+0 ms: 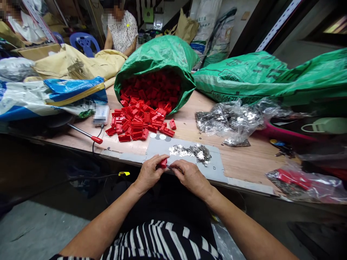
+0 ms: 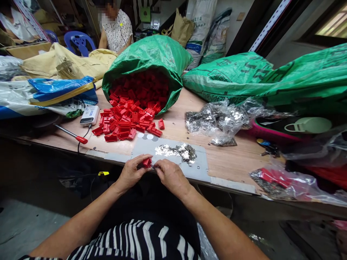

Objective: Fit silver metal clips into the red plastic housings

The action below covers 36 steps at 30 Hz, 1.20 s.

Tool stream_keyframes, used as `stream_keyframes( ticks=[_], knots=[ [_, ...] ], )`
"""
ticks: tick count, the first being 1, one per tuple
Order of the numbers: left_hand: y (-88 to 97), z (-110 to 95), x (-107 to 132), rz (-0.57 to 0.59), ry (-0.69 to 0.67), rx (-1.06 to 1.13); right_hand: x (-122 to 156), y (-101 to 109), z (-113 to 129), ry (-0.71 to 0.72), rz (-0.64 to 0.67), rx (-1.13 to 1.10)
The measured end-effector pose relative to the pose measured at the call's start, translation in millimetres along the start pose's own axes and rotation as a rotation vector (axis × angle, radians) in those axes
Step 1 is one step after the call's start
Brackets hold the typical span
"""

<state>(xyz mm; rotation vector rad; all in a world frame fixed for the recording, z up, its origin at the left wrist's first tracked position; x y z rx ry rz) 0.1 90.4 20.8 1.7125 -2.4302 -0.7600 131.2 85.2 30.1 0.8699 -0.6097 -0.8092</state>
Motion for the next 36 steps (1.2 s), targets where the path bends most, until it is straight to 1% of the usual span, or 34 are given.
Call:
stream_keyframes(
  ticks=[3,7,9,11,14,18,23,26,30,36],
  knots=[
    [-1.2,3.8,0.3,0.007,0.010,-0.021,0.6,-1.9,5.7,-0.076,0.004,0.099],
    [-2.2,6.5,0.0,0.009,0.022,-0.062,-0.5,-3.9,15.8,-0.218,0.026,0.230],
    [-1.9,7.3,-0.2,-0.001,0.033,-0.071,-1.8,-4.2,19.8,-0.267,0.037,0.264],
    [-1.9,7.8,-0.6,-0.005,0.042,-0.075,-3.1,-4.2,21.4,-0.282,0.040,0.257],
    [-2.3,8.3,-1.0,-0.003,0.056,-0.082,-4.5,-4.4,18.8,-0.260,0.040,0.206],
    [-2.0,9.3,-1.0,-0.009,0.065,-0.082,-5.8,-5.0,8.3,-0.236,0.025,0.120],
    [-2.7,11.4,-0.4,0.003,0.073,-0.073,-7.5,-4.9,-1.7,-0.133,-0.023,-0.076],
    [-2.3,12.9,0.6,0.000,0.085,-0.054,-7.7,-3.8,-4.8,-0.073,-0.042,-0.138],
    [-3.1,14.5,1.2,0.019,0.085,-0.023,-7.0,-2.0,-5.5,-0.034,-0.058,-0.145],
    [-2.9,15.2,0.4,0.045,0.088,-0.022,-6.2,-2.7,-3.3,-0.052,-0.029,-0.079]
  ],
)
Point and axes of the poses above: each hand's wrist, its own x-axis away from the middle knuckle, its own y-axis out of the back of the hand, z = x × y, the point moved 8 cm from there along -x, towards the middle knuckle, and after that the axes turned 12 degrees about z, right-handed, at the moved point
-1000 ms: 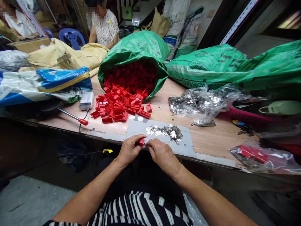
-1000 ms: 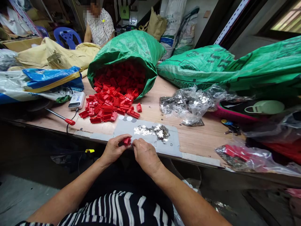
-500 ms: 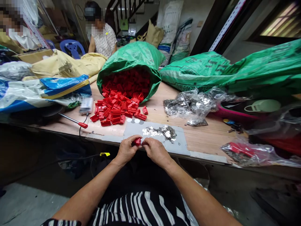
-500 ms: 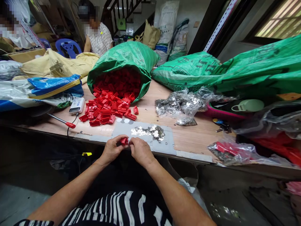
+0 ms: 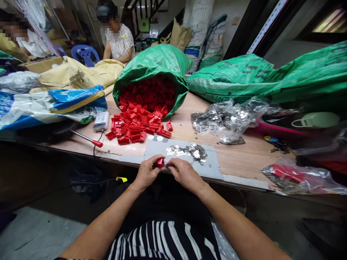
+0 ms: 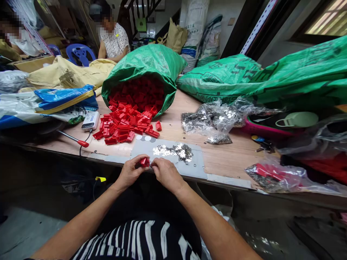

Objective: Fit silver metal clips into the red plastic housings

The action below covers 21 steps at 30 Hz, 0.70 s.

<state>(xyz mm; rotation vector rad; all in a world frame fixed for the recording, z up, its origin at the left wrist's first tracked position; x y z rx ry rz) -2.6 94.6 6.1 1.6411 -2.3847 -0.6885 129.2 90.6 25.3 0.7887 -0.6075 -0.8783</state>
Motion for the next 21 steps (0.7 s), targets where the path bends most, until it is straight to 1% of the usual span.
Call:
stream_keyframes(
  ticks=[6,9,12,16,21],
  knots=[
    [-0.2,-0.4,-0.3,0.002,0.005,0.002,-0.3,-0.5,6.4,0.006,0.023,0.147],
    [-1.5,0.6,-0.3,-0.017,0.016,0.009,-0.3,-2.6,10.1,-0.007,0.025,0.219],
    [-3.3,0.2,0.1,-0.042,0.032,0.012,0.5,-4.8,11.9,-0.026,0.010,0.246],
    [-4.9,-2.7,-0.1,-0.064,0.054,0.018,1.5,-4.6,8.8,-0.007,-0.020,0.179],
    [-3.1,-6.2,-1.0,-0.093,0.038,0.048,2.8,-1.0,2.0,0.088,-0.040,0.020]
  ],
)
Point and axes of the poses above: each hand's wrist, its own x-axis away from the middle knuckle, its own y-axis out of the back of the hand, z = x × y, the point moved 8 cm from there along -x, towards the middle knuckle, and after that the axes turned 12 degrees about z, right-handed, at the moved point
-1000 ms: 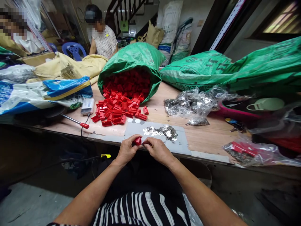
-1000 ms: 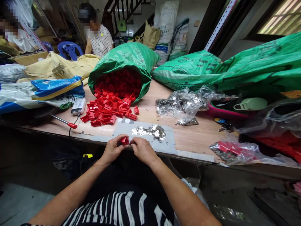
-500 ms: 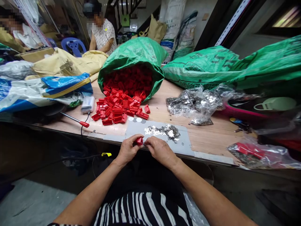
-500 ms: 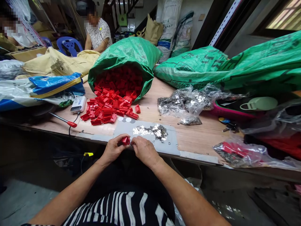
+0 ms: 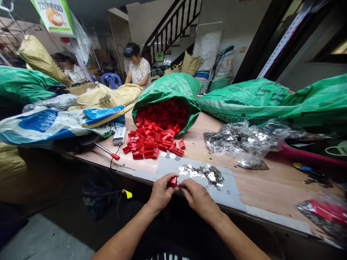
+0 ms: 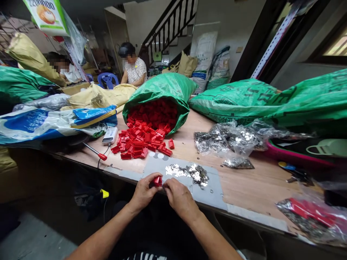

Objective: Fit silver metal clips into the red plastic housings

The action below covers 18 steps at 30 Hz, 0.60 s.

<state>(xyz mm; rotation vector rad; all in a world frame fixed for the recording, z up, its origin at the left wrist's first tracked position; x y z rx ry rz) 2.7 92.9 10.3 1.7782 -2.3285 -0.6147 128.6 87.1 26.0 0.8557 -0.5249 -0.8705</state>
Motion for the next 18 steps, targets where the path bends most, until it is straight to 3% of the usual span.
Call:
stream_keyframes(
  ticks=[11,18],
  knots=[
    [-3.0,-1.4,-2.1,-0.022,-0.023,0.046,-6.0,-1.2,-6.5,0.034,0.026,0.042],
    [-4.5,0.9,-3.1,-0.061,-0.018,0.055,-7.5,-3.1,-9.7,0.022,-0.027,0.063]
  ],
)
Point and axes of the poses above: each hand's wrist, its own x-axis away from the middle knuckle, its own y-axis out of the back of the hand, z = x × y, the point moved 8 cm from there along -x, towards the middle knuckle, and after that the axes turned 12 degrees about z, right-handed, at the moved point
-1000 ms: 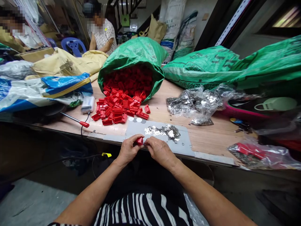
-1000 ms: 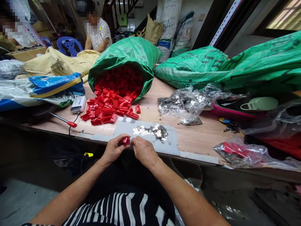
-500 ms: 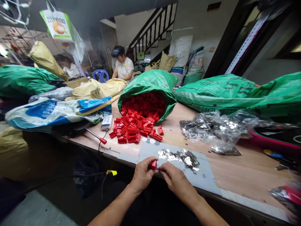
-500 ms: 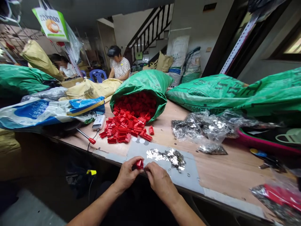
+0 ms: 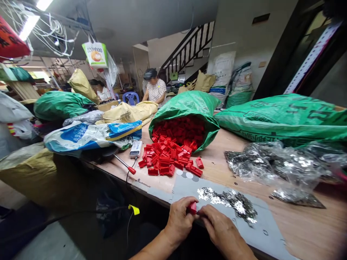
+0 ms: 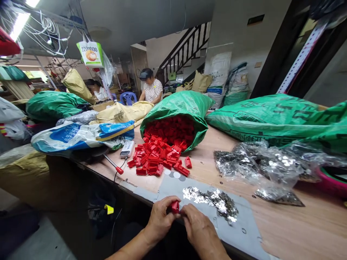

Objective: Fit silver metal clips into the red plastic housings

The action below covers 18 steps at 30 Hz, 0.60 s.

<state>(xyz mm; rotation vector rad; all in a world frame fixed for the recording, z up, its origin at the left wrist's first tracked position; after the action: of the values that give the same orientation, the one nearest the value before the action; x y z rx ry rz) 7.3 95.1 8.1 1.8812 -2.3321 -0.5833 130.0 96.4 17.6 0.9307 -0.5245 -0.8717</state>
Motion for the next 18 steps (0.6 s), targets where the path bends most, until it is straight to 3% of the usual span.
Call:
stream_keyframes(
  ticks=[5,12,15,18],
  knots=[
    [-0.6,-0.5,1.9,-0.016,0.025,0.031,5.0,-1.2,-2.0,0.019,-0.050,0.007],
    [6.5,-10.6,7.7,-0.100,0.049,0.135,12.6,12.0,-12.6,0.050,-0.271,-0.117],
    [7.7,-13.8,8.3,-0.129,0.084,0.346,12.8,14.8,-20.1,0.011,-0.245,-0.239],
    [0.6,-13.5,7.6,-0.114,0.142,0.742,13.5,14.9,-18.2,-0.038,-0.145,-0.333]
  ],
)
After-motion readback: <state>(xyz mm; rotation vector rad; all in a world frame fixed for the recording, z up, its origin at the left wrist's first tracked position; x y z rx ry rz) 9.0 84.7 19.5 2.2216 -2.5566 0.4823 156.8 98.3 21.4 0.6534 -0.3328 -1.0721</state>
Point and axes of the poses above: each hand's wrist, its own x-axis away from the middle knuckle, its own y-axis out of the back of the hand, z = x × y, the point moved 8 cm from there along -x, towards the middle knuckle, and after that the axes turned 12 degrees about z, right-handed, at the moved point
